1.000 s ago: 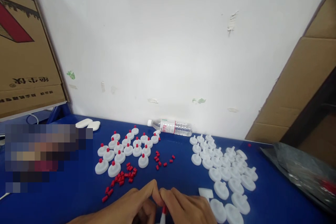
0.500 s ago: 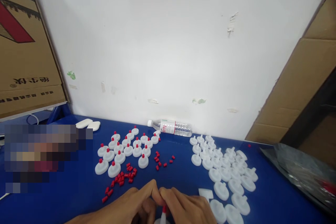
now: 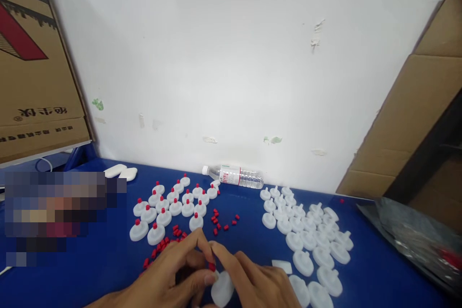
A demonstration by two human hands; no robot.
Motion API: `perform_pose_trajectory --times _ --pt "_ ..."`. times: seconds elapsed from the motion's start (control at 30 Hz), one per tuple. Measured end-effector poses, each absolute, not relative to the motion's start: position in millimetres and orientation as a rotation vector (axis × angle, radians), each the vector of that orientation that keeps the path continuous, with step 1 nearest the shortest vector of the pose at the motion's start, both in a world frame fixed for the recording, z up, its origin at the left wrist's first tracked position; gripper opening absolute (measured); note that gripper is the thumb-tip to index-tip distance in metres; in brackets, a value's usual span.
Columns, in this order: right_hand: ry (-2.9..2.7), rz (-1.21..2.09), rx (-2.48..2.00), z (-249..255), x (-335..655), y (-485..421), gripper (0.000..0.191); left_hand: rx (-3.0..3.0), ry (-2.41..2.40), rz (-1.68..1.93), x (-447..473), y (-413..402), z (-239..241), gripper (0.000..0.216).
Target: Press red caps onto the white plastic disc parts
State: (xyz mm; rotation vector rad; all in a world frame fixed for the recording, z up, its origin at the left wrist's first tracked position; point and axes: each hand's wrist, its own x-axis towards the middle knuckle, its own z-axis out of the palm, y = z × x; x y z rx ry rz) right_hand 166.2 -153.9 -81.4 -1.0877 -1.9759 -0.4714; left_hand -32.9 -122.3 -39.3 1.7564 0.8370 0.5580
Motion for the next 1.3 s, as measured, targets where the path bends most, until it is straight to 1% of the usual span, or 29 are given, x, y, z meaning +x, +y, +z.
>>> perform_pose_trajectory --times 0.1,0.2,0.33,0.6,0.7,0.9,1.13,1.3 --pt "-1.96 -0.372 -1.124 -76.6 169.7 -154.1 0.047 1.775 0.899 0.659 -35.4 -115.2 -41.3 0.054" --pt "-1.954 -0.297 -1.128 -73.4 172.4 -154.4 0.034 1.921 1.0 0.742 -41.0 -106.8 -44.1 0.043" --pt "-1.975 -0.345 -1.102 -72.5 173.4 -154.4 0.024 2.258 1.091 0.749 -46.7 -99.5 -45.7 0.03" --pt "-2.03 -0.42 -1.053 -69.1 180.0 -150.7 0.028 2.483 1.086 0.737 -44.7 -98.8 -46.0 0.019" --pt "-2.058 -0.431 -1.012 -66.0 187.1 -147.8 0.022 2.518 1.087 0.712 -45.1 -96.4 -46.4 0.02" --pt "-2.054 -0.478 -0.95 -62.7 195.2 -144.4 0.018 2.586 1.118 0.711 -50.0 -85.7 -49.7 0.022" --pt "-2.063 -0.448 -0.93 -63.1 194.0 -143.9 0.017 2.683 1.176 0.761 -57.1 -73.7 -58.7 0.023" --pt "-2.065 -0.443 -0.92 -65.0 193.2 -143.0 0.017 2.716 1.25 0.769 -60.4 -68.3 -60.2 0.018"
